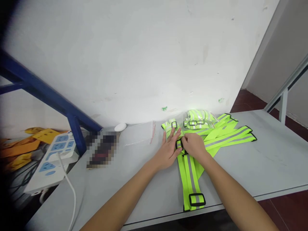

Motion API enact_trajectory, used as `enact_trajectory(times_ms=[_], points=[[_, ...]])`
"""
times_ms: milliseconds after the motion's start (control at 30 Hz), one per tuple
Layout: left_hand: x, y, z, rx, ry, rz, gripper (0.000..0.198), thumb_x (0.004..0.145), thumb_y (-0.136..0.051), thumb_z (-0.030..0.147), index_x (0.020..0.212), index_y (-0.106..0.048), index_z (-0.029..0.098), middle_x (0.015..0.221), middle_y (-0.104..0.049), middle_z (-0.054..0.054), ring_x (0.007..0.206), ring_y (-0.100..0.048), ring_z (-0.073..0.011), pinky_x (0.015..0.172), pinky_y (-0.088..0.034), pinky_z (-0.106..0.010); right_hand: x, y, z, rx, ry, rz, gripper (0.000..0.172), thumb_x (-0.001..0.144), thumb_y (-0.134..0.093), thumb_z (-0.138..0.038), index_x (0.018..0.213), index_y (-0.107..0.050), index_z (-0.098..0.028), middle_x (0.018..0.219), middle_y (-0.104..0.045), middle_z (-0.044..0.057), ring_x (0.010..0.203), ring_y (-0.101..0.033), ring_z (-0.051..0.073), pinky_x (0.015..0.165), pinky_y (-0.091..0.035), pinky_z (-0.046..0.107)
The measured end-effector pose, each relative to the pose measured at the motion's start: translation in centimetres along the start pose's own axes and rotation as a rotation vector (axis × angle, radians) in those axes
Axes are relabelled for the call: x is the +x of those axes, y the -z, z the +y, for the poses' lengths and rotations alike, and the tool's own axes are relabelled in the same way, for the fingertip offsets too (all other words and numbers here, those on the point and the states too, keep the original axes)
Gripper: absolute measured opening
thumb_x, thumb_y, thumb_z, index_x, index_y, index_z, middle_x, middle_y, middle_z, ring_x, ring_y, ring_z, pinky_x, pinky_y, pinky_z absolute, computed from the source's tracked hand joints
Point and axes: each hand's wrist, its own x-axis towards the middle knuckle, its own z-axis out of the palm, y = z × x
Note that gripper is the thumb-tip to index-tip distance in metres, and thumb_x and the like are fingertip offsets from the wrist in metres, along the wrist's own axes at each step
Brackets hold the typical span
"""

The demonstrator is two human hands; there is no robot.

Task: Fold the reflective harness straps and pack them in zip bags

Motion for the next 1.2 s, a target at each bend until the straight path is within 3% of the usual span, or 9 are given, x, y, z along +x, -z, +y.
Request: enact_trajectory(times_ms=[100, 233, 367, 467, 567, 767, 933, 1067, 1200], points=[[-0.1, -0.8, -0.1, -0.030, 0.054, 0.098, 0.028, 0.098, -0.034, 0.030, 0.125, -0.032, 0.020, 0.160, 0.006, -0.011, 0.145, 0.012, -0.0253, 0.116, -0.001, -0.061, -0.1, 0.1, -0.3, 0.018, 0.022, -0.011, 0.035, 0.086, -0.042, -0.023, 0.053, -0.033, -0.020, 0.048, -0.041, -0.004, 0.045, -0.038, 0.010, 0.045, -0.019, 0.025], [-0.1, -1.3, -0.4, -0.121, 0.105, 0.149, 0.010, 0.098, -0.036, 0.027, 0.105, -0.032, 0.022, 0.159, 0.008, -0.013, 0.145, 0.012, -0.0232, 0.116, -0.004, -0.060, -0.3, 0.0, -0.6, -0.008, 0.040, 0.011, 0.034, 0.086, -0.044, -0.022, 0.053, -0.035, -0.020, 0.049, -0.043, -0.004, 0.047, -0.036, 0.011, 0.047, -0.018, 0.026], [0.0, -1.4, -0.5, -0.198, 0.121, 0.140, 0.012, 0.096, -0.041, 0.027, 0.097, -0.030, 0.024, 0.159, 0.009, -0.013, 0.145, 0.013, -0.0229, 0.115, -0.002, -0.060, -0.1, 0.0, -0.3, -0.074, 0.047, 0.118, 0.022, 0.085, -0.051, -0.025, 0.064, -0.047, -0.020, 0.064, -0.051, -0.001, 0.053, -0.038, 0.013, 0.050, -0.020, 0.027], [0.0, -1.5, -0.5, -0.228, 0.147, 0.123, 0.016, 0.094, -0.044, 0.024, 0.096, -0.028, 0.024, 0.159, 0.012, -0.014, 0.145, 0.013, -0.0232, 0.115, -0.001, -0.061, 0.4, 0.1, 0.2, -0.157, 0.265, 0.222, 0.003, 0.084, -0.056, -0.021, 0.084, -0.058, -0.019, 0.083, -0.058, 0.003, 0.068, -0.048, 0.015, 0.061, -0.028, 0.027], [0.0, -1.3, -0.5, -0.246, 0.145, 0.117, 0.017, 0.093, -0.043, 0.019, 0.099, -0.027, 0.024, 0.159, 0.013, -0.014, 0.146, 0.012, -0.0218, 0.115, -0.001, -0.061, 0.8, 0.2, 0.8, -0.215, 0.479, 0.225, 0.014, 0.091, -0.050, -0.017, 0.082, -0.061, -0.020, 0.084, -0.060, 0.004, 0.081, -0.052, 0.018, 0.071, -0.030, 0.030], [0.0, -0.9, -1.0, -0.331, 0.146, 0.107, 0.012, 0.097, -0.037, 0.023, 0.104, -0.027, 0.025, 0.160, -0.006, -0.013, 0.146, 0.007, -0.0176, 0.117, -0.016, -0.056, 0.5, 0.0, 1.2, -0.161, 0.481, 0.245, 0.026, 0.095, -0.048, -0.026, 0.071, -0.055, -0.019, 0.078, -0.060, 0.002, 0.077, -0.051, 0.017, 0.074, -0.030, 0.032], [0.2, -2.0, -1.7, -0.391, 0.256, 0.245, 0.021, 0.096, -0.044, 0.031, 0.104, -0.026, 0.025, 0.159, -0.007, -0.016, 0.147, 0.003, -0.0195, 0.115, -0.023, -0.052, 0.4, -0.3, 0.6, -0.118, 0.486, 0.274, 0.023, 0.096, -0.047, -0.024, 0.074, -0.053, -0.019, 0.076, -0.058, 0.001, 0.074, -0.053, 0.016, 0.075, -0.031, 0.032], [0.3, -2.2, -1.6, -0.365, 0.366, 0.352, 0.034, 0.089, -0.056, 0.036, 0.103, -0.028, 0.023, 0.153, -0.020, -0.021, 0.144, -0.020, -0.0261, 0.109, -0.029, -0.052, 0.3, -0.1, 0.5, -0.132, 0.504, 0.230, 0.023, 0.095, -0.046, -0.022, 0.074, -0.052, -0.019, 0.076, -0.057, 0.003, 0.074, -0.052, 0.017, 0.074, -0.033, 0.031], [0.1, -1.4, -1.3, -0.152, 0.312, 0.383, 0.026, 0.087, -0.059, 0.037, 0.096, -0.041, 0.022, 0.140, -0.038, -0.014, 0.133, -0.035, -0.0280, 0.104, -0.034, -0.050, 0.4, 0.7, 0.9, -0.136, 0.506, 0.124, 0.019, 0.093, -0.049, -0.019, 0.074, -0.052, -0.019, 0.079, -0.056, 0.004, 0.077, -0.052, 0.019, 0.073, -0.036, 0.031]])
